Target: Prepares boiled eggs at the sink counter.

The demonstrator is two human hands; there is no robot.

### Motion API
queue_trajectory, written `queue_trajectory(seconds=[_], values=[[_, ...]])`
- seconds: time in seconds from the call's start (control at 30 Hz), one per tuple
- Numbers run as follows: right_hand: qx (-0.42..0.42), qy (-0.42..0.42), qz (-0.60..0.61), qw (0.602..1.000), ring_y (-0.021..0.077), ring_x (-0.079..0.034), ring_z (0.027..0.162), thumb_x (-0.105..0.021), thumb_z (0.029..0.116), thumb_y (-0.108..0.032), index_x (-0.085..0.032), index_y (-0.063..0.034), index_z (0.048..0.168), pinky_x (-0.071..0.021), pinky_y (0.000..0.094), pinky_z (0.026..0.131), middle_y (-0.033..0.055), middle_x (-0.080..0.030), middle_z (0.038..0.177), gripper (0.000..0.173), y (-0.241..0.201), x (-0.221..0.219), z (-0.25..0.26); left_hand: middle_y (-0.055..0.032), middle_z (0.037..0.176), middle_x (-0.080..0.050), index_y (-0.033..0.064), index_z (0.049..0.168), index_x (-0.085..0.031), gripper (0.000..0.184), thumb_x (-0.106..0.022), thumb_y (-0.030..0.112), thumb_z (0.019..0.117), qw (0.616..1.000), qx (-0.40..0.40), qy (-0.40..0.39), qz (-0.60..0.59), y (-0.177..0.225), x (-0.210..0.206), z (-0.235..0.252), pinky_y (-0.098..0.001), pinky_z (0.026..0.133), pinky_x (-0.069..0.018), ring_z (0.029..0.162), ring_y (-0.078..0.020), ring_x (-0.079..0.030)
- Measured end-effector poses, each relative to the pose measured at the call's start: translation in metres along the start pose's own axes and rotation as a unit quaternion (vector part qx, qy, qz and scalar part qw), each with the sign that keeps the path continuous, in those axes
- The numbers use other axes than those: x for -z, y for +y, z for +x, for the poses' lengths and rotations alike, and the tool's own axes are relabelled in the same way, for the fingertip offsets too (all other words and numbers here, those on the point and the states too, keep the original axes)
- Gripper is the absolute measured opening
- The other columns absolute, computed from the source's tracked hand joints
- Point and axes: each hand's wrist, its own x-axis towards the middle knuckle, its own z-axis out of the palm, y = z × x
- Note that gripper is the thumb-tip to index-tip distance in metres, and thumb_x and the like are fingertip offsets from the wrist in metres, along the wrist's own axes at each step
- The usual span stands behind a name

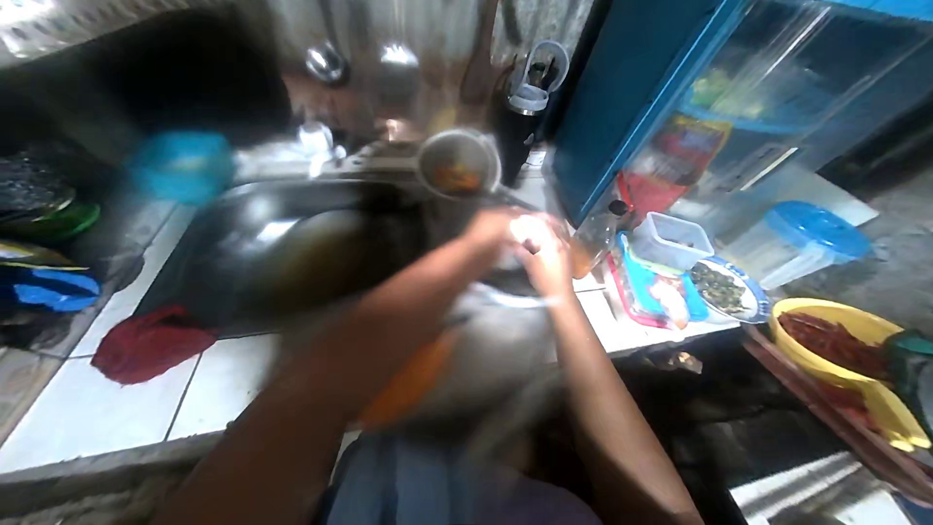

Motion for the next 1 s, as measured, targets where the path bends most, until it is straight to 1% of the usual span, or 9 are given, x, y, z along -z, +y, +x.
queue_trajectory(seconds=[0.07, 0.17, 0.27, 0.37, 0.47, 0.67, 0.77, 0.83, 1.0], values=[[-0.036, -0.068, 0.001, 0.997, 0.0305, -0.068, 0.11, -0.075, 0.0954, -0.02, -0.061, 0.003, 0.132, -0.0546, 0.0459, 0.097, 0.0213, -0.068, 0.123, 0.045, 0.01, 0.0, 0.013, -0.0133, 0.11, -0.063, 0.0056, 0.128, -0.059, 0.037, -0.046, 0.034, 0.1091, 0.998, 0.052, 0.034, 0.029, -0.001, 0.005, 0.01, -0.0358, 0.076, -0.0538, 0.087, -0.021, -0.062], [-0.182, -0.213, -0.168, 0.945, 0.041, -0.06, 0.125, -0.057, 0.1055, -0.025, -0.058, 0.0053, 0.135, -0.0445, 0.0573, 0.108, 0.0278, -0.062, 0.132, 0.043, 0.007, -0.003, 0.031, -0.0225, 0.141, -0.053, 0.0018, 0.145, -0.048, 0.04, -0.047, 0.02, 0.1092, 0.952, 0.085, -0.039, 0.291, -0.021, 0.027, 0.034, -0.0458, 0.099, -0.0485, 0.119, -0.0316, -0.057], [-0.271, -0.337, -0.241, 0.869, 0.0393, -0.062, 0.118, -0.058, 0.1024, -0.015, -0.063, 0.009, 0.124, -0.0468, 0.0565, 0.101, 0.0281, -0.063, 0.128, 0.033, -0.012, -0.015, 0.035, -0.0333, 0.136, -0.054, -0.0147, 0.136, -0.05, 0.039, -0.054, 0.006, 0.1025, 0.766, 0.078, -0.166, 0.616, -0.023, 0.02, 0.032, -0.0529, 0.105, -0.0429, 0.125, -0.0409, -0.055], [-0.265, -0.289, -0.049, 0.919, 0.0217, -0.066, 0.091, -0.052, 0.1065, -0.01, -0.062, 0.0084, 0.122, -0.0532, 0.0369, 0.085, 0.0206, -0.067, 0.11, 0.026, -0.035, -0.007, 0.034, -0.0328, 0.141, -0.052, -0.0155, 0.134, -0.053, 0.04, -0.054, 0.009, 0.1036, 0.665, 0.117, -0.2, 0.71, -0.023, 0.007, 0.03, -0.0593, 0.112, -0.0355, 0.136, -0.0442, -0.048], [-0.2, -0.233, 0.087, 0.948, 0.0172, -0.063, 0.085, -0.049, 0.107, -0.005, -0.061, 0.0073, 0.126, -0.0534, 0.0326, 0.081, 0.0194, -0.066, 0.107, 0.025, -0.049, 0.007, 0.042, -0.0328, 0.136, -0.054, -0.0133, 0.135, -0.053, 0.034, -0.05, 0.004, 0.1054, 0.739, 0.094, -0.209, 0.633, -0.026, 0.015, 0.042, -0.051, 0.106, -0.0404, 0.122, -0.0394, -0.055], [-0.185, -0.109, 0.002, 0.977, 0.0293, -0.071, 0.093, -0.06, 0.1024, -0.016, -0.068, 0.0018, 0.117, -0.0579, 0.0487, 0.086, 0.0207, -0.069, 0.111, 0.024, -0.019, 0.011, 0.052, -0.0067, 0.099, -0.062, 0.0025, 0.124, -0.06, 0.024, -0.051, 0.016, 0.1066, 0.978, -0.026, -0.053, 0.201, 0.005, 0.025, 0.04, -0.0253, 0.064, -0.0491, 0.073, -0.0089, -0.056], [-0.272, -0.095, 0.235, 0.928, 0.015, -0.067, 0.069, -0.054, 0.1078, -0.022, -0.058, 0.0019, 0.122, -0.0589, 0.0313, 0.063, 0.011, -0.067, 0.091, 0.028, -0.031, 0.009, 0.031, -0.0065, 0.101, -0.062, -0.0005, 0.128, -0.051, 0.024, -0.042, 0.01, 0.1083, 0.994, -0.103, -0.018, 0.03, 0.012, 0.011, 0.032, -0.0274, 0.075, -0.0538, 0.082, -0.0106, -0.061], [-0.257, -0.068, 0.361, 0.894, 0.0115, -0.067, 0.066, -0.054, 0.107, -0.019, -0.056, -0.0006, 0.119, -0.059, 0.0273, 0.062, 0.0058, -0.067, 0.084, 0.021, -0.036, 0.003, 0.021, -0.0044, 0.101, -0.059, 0.0079, 0.135, -0.051, 0.028, -0.037, 0.011, 0.1111, 0.997, -0.028, 0.073, -0.02, 0.036, -0.018, 0.009, -0.0294, 0.081, -0.0509, 0.084, -0.0124, -0.059], [-0.181, 0.013, 0.361, 0.915, 0.0105, -0.068, 0.073, -0.064, 0.0984, -0.003, -0.062, 0.0027, 0.118, -0.0601, 0.0267, 0.067, 0.0079, -0.068, 0.095, 0.021, -0.03, -0.01, 0.01, -0.0084, 0.106, -0.065, 0.0031, 0.142, -0.045, 0.034, -0.043, 0.009, 0.1089, 0.977, -0.177, -0.015, -0.115, -0.007, 0.0, 0.044, -0.0304, 0.078, -0.0579, 0.087, -0.014, -0.068]])
